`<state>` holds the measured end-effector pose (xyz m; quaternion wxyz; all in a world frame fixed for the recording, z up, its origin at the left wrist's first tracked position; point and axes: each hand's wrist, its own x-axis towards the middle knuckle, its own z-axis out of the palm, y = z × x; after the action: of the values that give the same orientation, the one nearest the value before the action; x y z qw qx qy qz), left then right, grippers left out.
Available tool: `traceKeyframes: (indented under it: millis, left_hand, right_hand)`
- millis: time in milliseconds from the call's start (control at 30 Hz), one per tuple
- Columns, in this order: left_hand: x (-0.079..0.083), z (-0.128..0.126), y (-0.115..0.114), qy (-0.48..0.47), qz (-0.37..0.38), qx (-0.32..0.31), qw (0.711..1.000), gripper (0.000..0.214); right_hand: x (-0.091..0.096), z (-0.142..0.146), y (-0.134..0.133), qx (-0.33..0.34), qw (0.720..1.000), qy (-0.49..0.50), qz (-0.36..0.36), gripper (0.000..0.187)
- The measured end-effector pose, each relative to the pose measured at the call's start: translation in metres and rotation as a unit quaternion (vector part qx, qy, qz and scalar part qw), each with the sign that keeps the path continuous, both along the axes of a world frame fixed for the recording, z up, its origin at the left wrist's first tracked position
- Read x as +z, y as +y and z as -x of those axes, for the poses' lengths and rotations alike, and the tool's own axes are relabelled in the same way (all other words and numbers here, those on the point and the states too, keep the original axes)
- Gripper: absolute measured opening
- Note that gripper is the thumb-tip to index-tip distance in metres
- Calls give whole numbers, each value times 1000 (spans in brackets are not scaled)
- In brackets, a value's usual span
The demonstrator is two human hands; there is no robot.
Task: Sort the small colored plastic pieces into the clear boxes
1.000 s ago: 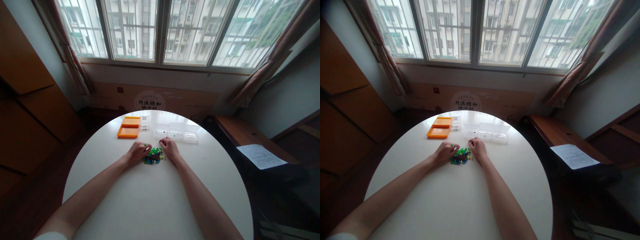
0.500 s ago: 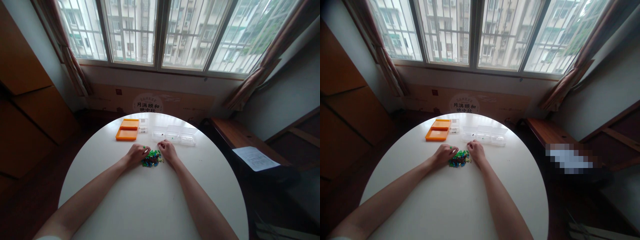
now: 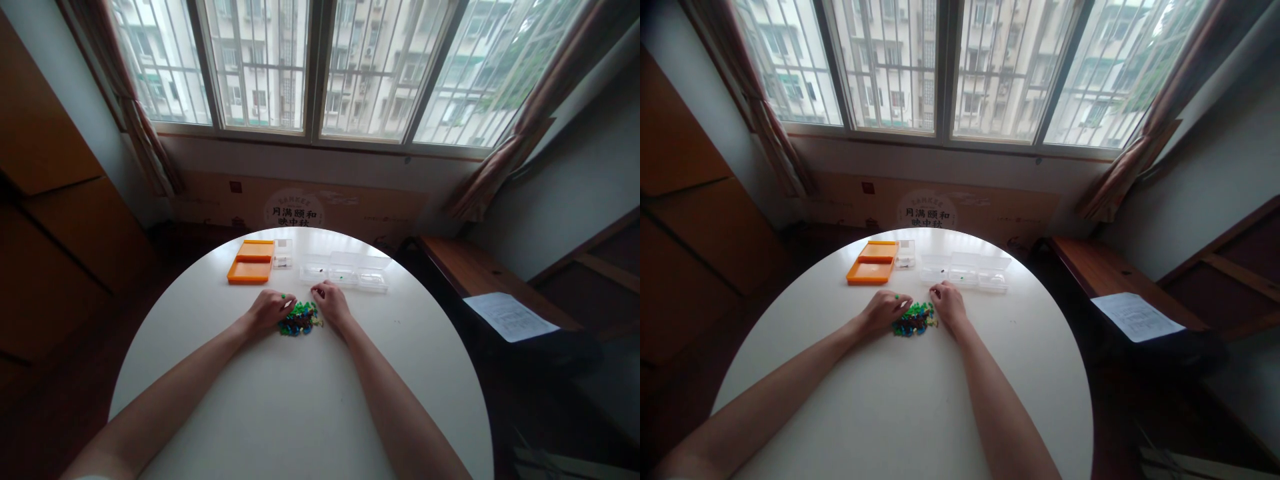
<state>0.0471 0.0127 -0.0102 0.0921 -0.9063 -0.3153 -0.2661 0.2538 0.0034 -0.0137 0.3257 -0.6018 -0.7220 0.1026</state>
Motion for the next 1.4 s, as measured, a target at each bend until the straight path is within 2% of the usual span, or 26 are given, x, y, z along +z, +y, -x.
traceKeyframes:
  millis: [300, 467, 567, 733, 867, 1067, 1400]
  left_hand:
    - [2, 1, -2, -5, 10, -5, 1000, 33]
    - [3, 2, -2, -7, 21, -2, 1000, 34]
    - [0, 2, -1, -15, 16, -1, 1000, 34]
    - [-3, 4, 1, -42, 3, -32, 999, 30]
    - [-5, 6, 3, -51, 24, -57, 997, 26]
    - [-11, 8, 7, -49, 25, -61, 997, 25]
    - [-9, 7, 5, -34, 25, -48, 998, 31]
  right_hand:
    - [-3, -1, 0, 3, 1000, 2, -12, 19]
    - [5, 1, 4, 16, 997, 80, 5, 19]
    - [20, 6, 5, 68, 989, 128, 31, 18]
    - [42, 22, -7, 221, 963, 147, 51, 23]
    - [49, 33, -16, 275, 952, 129, 40, 28]
    - [52, 38, -20, 281, 954, 106, 27, 25]
    - [55, 38, -22, 283, 953, 106, 12, 19]
